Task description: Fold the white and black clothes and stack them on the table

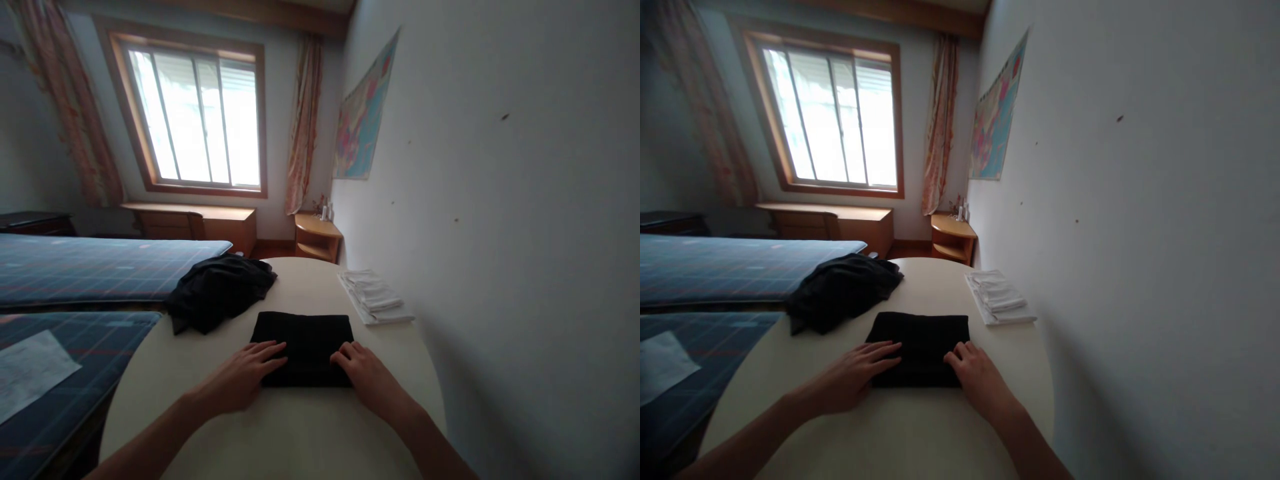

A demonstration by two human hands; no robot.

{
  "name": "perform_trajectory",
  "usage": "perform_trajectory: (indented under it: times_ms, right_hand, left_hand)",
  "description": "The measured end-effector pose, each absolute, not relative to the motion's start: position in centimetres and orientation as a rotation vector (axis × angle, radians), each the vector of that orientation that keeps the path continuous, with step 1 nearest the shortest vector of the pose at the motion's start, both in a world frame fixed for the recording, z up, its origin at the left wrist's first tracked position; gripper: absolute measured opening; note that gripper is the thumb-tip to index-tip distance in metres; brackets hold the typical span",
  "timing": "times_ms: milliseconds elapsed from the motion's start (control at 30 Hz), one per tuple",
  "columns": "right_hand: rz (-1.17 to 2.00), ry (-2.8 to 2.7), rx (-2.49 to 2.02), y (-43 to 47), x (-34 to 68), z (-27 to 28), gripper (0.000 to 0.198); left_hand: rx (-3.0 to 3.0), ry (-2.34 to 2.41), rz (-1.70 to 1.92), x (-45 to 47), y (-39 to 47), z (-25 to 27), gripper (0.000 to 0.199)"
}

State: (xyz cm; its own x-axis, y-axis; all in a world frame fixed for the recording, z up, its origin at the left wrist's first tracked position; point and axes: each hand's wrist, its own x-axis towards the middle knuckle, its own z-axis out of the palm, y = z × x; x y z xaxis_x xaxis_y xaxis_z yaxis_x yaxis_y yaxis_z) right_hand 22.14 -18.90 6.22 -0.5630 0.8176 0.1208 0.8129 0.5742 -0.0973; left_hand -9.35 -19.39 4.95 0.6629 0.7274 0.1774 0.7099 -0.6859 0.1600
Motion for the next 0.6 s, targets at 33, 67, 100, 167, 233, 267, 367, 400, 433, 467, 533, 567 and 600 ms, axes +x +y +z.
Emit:
perform_trajectory:
  times_ms: [33,67,100,167,233,267,367,400,433,467,533,567,600]
  right_hand:
    - [0.074,-2.657,-1.394,-19.1,22.2,6.6,0.05]
    - [0.104,-2.665,-1.407,-19.2,22.0,7.3,0.044]
    - [0.127,-2.673,-1.42,-19.1,21.8,8.0,0.036]
    - [0.113,-2.664,-1.46,-18.4,20.7,9.5,0.016]
    - [0.053,-2.588,-1.448,-17.1,19.2,10.4,0.028]
    - [0.041,-2.529,-1.413,-16.3,18.3,10.4,0.031]
    - [0.006,-2.389,-1.364,-14.1,16.3,8.4,0.048]
    - [0.009,-2.378,-1.395,-13.5,16.0,7.3,0.056]
    - [0.046,-2.388,-1.435,-13.1,15.8,6.1,0.063]
    - [0.091,-2.4,-1.475,-12.9,15.9,5.0,0.067]
    - [0.152,-2.409,-1.51,-12.7,16.3,3.1,0.072]
    - [0.165,-2.408,-1.518,-12.7,16.6,2.6,0.074]
    - [0.167,-2.401,-1.523,-12.8,16.9,2.2,0.075]
  left_hand:
    - [2.761,1.22,0.376,-9.1,-19.6,5.5,0.065]
    - [2.723,1.241,0.409,-8.7,-19.7,6.2,0.05]
    - [2.686,1.275,0.443,-8.2,-19.6,6.9,0.032]
    - [2.625,1.405,0.535,-7.0,-18.6,8.2,0.024]
    - [2.61,1.465,0.713,-5.7,-17.1,8.7,0.028]
    - [2.592,1.489,0.808,-5.0,-16.2,8.6,0.029]
    - [2.554,1.649,0.823,-3.9,-14.0,6.6,0.041]
    - [2.529,1.719,0.752,-3.8,-13.6,5.5,0.049]
    - [2.508,1.756,0.688,-3.8,-13.3,4.4,0.055]
    - [2.492,1.771,0.65,-3.9,-13.2,3.3,0.057]
    - [2.478,1.807,0.625,-4.2,-13.3,1.6,0.06]
    - [2.471,1.829,0.62,-4.3,-13.5,1.1,0.061]
    - [2.46,1.854,0.613,-4.4,-13.6,0.8,0.062]
